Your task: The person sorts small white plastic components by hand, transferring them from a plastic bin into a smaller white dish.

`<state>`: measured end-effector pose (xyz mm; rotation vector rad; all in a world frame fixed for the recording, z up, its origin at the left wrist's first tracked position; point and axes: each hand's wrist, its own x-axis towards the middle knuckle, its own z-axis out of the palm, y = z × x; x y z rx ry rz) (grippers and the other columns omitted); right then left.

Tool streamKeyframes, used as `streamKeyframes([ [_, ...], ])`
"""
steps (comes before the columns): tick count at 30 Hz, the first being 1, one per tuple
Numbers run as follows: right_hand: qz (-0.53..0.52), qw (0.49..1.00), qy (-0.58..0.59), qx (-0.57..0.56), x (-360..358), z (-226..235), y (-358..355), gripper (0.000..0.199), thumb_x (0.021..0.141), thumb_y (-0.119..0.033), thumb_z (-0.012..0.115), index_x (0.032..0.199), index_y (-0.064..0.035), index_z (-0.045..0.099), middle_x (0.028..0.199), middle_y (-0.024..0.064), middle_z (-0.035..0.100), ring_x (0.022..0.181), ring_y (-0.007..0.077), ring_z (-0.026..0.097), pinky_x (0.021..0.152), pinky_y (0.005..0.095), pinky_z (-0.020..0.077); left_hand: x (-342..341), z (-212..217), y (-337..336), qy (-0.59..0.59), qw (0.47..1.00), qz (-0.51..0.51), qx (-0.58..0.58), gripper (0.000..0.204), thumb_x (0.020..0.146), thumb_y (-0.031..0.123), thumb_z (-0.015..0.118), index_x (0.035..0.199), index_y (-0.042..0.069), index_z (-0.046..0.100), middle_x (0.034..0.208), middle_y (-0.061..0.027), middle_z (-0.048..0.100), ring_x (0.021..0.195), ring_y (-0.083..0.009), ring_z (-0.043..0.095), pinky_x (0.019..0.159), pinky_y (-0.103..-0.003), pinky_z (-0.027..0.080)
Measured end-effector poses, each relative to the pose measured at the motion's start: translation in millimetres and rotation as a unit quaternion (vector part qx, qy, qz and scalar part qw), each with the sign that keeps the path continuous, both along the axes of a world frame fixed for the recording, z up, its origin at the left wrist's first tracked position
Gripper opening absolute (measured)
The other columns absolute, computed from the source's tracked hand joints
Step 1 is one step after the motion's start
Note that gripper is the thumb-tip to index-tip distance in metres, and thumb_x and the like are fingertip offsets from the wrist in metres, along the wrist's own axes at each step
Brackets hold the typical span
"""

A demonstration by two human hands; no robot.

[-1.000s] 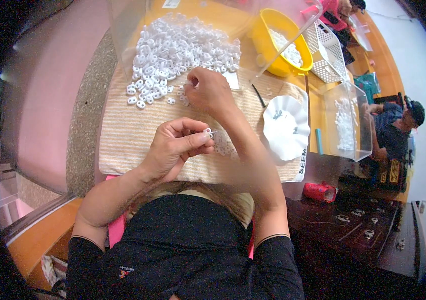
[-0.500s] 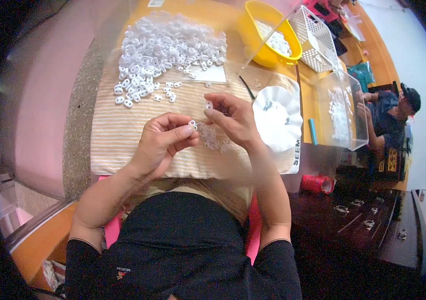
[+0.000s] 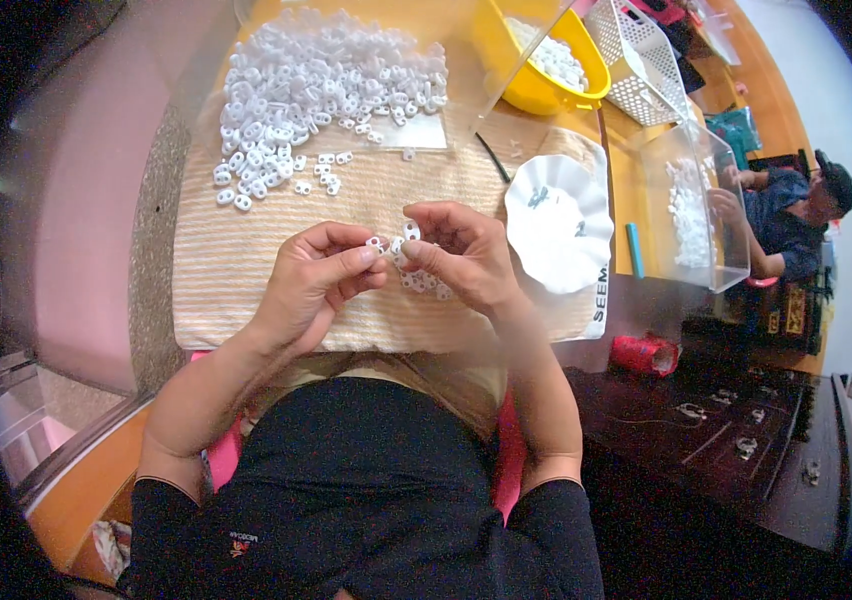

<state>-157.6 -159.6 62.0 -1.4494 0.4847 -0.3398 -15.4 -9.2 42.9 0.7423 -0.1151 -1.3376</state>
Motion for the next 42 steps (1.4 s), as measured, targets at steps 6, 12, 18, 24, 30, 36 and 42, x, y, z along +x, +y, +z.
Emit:
streamKeyframes([
  [6,-0.012,1.000,0.005,0.003,-2.7,-5.9,-0.8,0.031,0.087,-0.003,0.066,0.116,0.0041,0.059,0.092,0.0083,0.065,0.080,0.0159,0.066,0.073,0.0276,0.0565,1.5,0.2,0.2,-0.002,1.000,-0.004,0.013,0.015,0.086,0.001,0.065,0.101,0.001,0.063,0.093,-0.0100,0.068,0.081,-0.0168,0.067,0.078,-0.030,0.057],
  [12,-0.021,0.999,0.029,-0.018,-4.0,-1.5,-0.1,0.027,0.091,-0.007,0.063,0.115,0.0039,0.060,0.088,0.0095,0.068,0.079,0.0161,0.067,0.072,0.0271,0.0563,3.3,1.4,-0.5,-0.012,0.999,-0.013,0.033,0.015,0.087,0.002,0.065,0.102,0.001,0.063,0.095,-0.0097,0.068,0.081,-0.0159,0.067,0.079,-0.029,0.058],
  [18,-0.005,0.999,0.031,-0.009,-1.5,-6.7,5.3,0.026,0.092,-0.009,0.062,0.115,0.0041,0.059,0.088,0.0087,0.067,0.077,0.0145,0.067,0.067,0.0254,0.0548,3.8,0.1,-0.3,-0.006,0.999,-0.016,0.031,0.015,0.087,0.002,0.065,0.102,0.001,0.063,0.096,-0.0093,0.068,0.082,-0.0152,0.067,0.078,-0.028,0.058],
  [24,0.005,1.000,0.010,-0.013,-1.6,-4.8,7.5,0.029,0.091,-0.008,0.064,0.116,0.0042,0.058,0.090,0.0083,0.067,0.077,0.0138,0.067,0.066,0.0249,0.0541,3.5,-2.0,-0.8,-0.014,0.999,-0.015,0.035,0.016,0.087,0.002,0.065,0.102,0.001,0.063,0.097,-0.0096,0.068,0.082,-0.0145,0.067,0.077,-0.027,0.058],
  [30,0.004,1.000,0.023,-0.009,-2.5,-9.3,9.2,0.031,0.090,-0.008,0.064,0.118,0.0047,0.058,0.092,0.0087,0.067,0.077,0.0136,0.067,0.067,0.0245,0.0538,3.4,-0.7,-1.0,-0.019,0.999,-0.018,0.039,0.015,0.087,0.002,0.065,0.102,0.001,0.063,0.096,-0.0097,0.068,0.082,-0.0145,0.067,0.076,-0.027,0.058],
  [36,0.005,0.999,0.040,0.000,-1.8,-4.2,12.4,0.034,0.089,-0.003,0.063,0.122,0.0061,0.057,0.099,0.0105,0.068,0.086,0.0146,0.066,0.077,0.0266,0.0535,3.5,0.9,-0.7,-0.027,0.998,-0.023,0.046,0.016,0.087,0.002,0.064,0.103,0.000,0.062,0.095,-0.0101,0.068,0.082,-0.0145,0.067,0.076,-0.027,0.058],
  [42,0.023,0.999,0.019,0.022,-3.4,-1.9,11.8,0.037,0.089,-0.003,0.064,0.124,0.0046,0.056,0.108,0.0101,0.067,0.096,0.0141,0.064,0.087,0.0266,0.0501,2.9,0.1,-1.3,-0.032,0.998,-0.026,0.041,0.016,0.087,0.003,0.064,0.102,0.000,0.061,0.093,-0.0094,0.068,0.081,-0.0140,0.067,0.075,-0.027,0.057],
])
